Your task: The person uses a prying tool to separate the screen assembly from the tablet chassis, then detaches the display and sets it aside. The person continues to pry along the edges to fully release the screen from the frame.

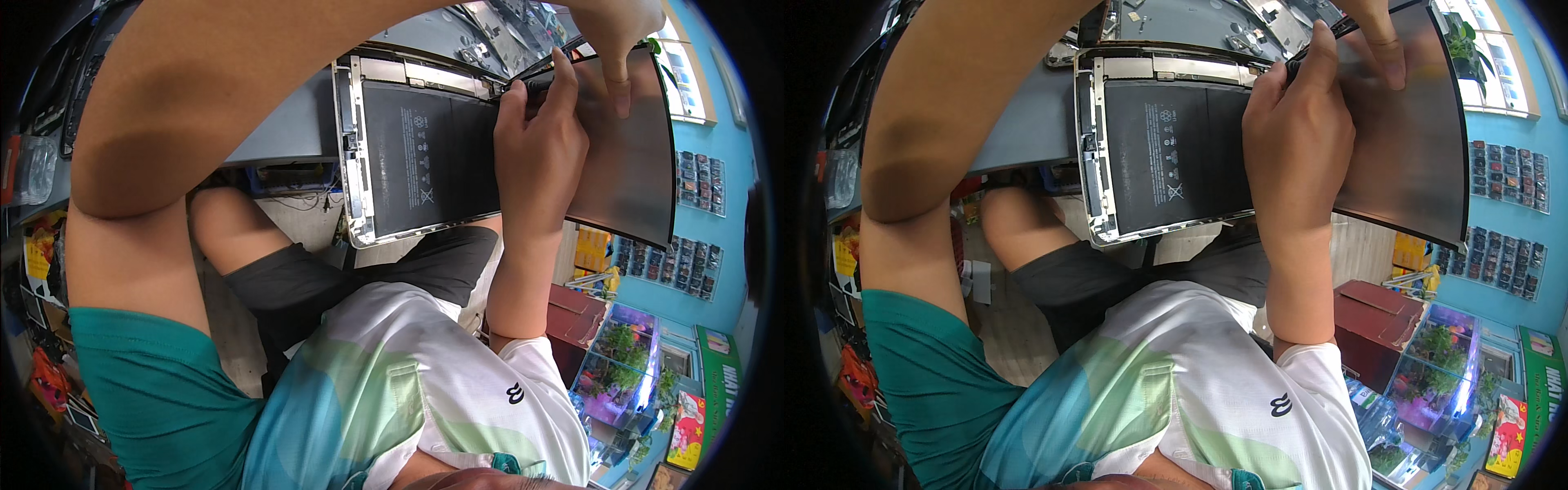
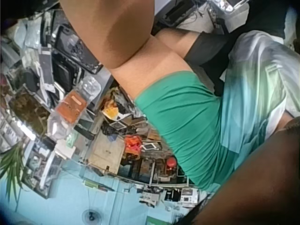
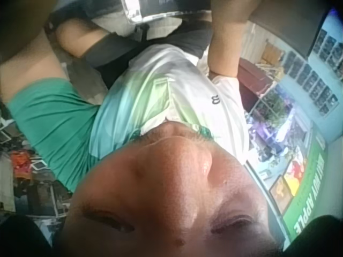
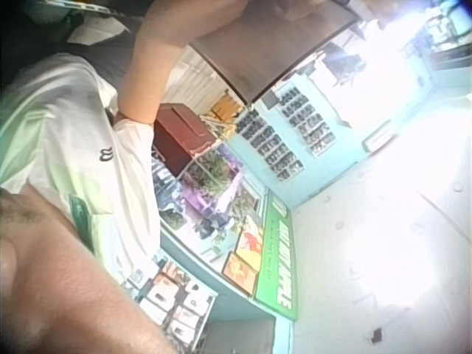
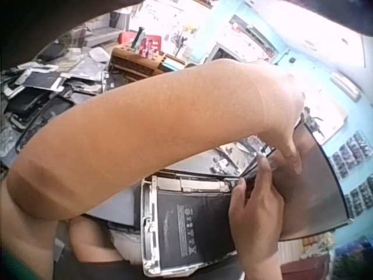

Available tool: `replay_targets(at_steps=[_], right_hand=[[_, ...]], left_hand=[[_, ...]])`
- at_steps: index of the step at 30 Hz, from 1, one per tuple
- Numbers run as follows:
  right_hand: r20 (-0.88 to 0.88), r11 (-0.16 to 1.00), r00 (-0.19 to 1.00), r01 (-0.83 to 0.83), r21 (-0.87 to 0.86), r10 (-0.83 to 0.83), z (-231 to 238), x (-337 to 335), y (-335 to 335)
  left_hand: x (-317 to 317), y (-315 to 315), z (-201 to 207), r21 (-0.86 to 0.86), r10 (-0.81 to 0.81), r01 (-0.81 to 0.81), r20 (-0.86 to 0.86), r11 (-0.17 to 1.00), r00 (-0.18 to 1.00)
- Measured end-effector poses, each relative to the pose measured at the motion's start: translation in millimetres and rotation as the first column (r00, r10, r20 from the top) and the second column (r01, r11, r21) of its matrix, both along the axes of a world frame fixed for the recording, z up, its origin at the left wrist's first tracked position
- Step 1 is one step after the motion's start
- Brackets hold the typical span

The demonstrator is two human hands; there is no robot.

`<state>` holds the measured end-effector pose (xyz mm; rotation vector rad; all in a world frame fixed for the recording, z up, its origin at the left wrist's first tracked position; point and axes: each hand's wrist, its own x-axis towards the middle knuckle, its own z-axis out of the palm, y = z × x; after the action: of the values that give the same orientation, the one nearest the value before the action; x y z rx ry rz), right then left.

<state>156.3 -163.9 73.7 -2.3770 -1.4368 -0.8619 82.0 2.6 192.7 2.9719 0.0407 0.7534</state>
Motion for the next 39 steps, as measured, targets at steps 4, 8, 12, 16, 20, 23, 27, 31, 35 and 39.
replay_targets(at_steps=[4, 8, 12, 16, 20, 23, 27, 31, 35, 39], right_hand=[[0.022, 1.000, 1.000, 0.006, -0.004, -0.006, 2.3, 1.7, 0.9], [0.000, 1.000, 1.000, -0.002, 0.020, 0.002, -1.2, 6.4, 1.3], [-0.011, 1.000, 1.000, -0.006, 0.022, 0.006, -1.9, 4.1, 2.9], [-0.018, 1.000, 1.000, -0.005, -0.004, 0.005, 1.3, 6.9, 2.1], [-0.036, 0.998, 0.998, -0.058, 0.001, 0.059, -5.8, 1.6, 5.5], [-0.086, 0.997, 0.995, 0.046, -0.061, -0.051, -2.6, -1.1, 3.6], [0.017, 0.996, 0.996, -0.088, -0.012, 0.088, -5.5, 5.9, 3.6], [0.007, 0.998, 0.998, -0.057, -0.027, 0.057, -2.9, 1.0, 5.0], [-0.003, 0.995, 0.997, -0.082, -0.052, 0.082, -0.4, 3.9, 3.0], [-0.001, 0.994, 0.995, -0.100, -0.037, 0.100, 0.5, -4.6, 4.5]], left_hand=[[0.6, -0.1, -1.1, 0.009, -0.005, 0.005, 0.010, 1.000, 1.000], [-0.7, -0.4, -8.0, 0.012, -0.015, 0.015, 0.051, 1.000, 0.999], [-4.5, 0.4, 2.7, -0.002, -0.005, 0.005, -0.013, 1.000, 1.000], [-5.3, -0.6, 3.7, -0.001, 0.000, 0.000, -0.017, 1.000, 1.000], [1.6, 2.0, 0.0, -0.032, -0.014, 0.013, -0.041, 0.999, 0.999], [0.4, 0.8, -1.3, -0.023, -0.015, 0.015, -0.027, 1.000, 1.000], [-11.4, -3.2, 4.1, -0.013, 0.018, -0.018, -0.042, 1.000, 0.999], [0.0, -0.5, -0.6, -0.009, 0.001, -0.001, -0.026, 1.000, 1.000], [-1.2, -5.9, -8.6, 0.006, 0.032, -0.032, 0.029, 0.999, 0.999], [7.3, 4.7, -2.7, 0.009, -0.009, 0.009, -0.004, 1.000, 1.000]])
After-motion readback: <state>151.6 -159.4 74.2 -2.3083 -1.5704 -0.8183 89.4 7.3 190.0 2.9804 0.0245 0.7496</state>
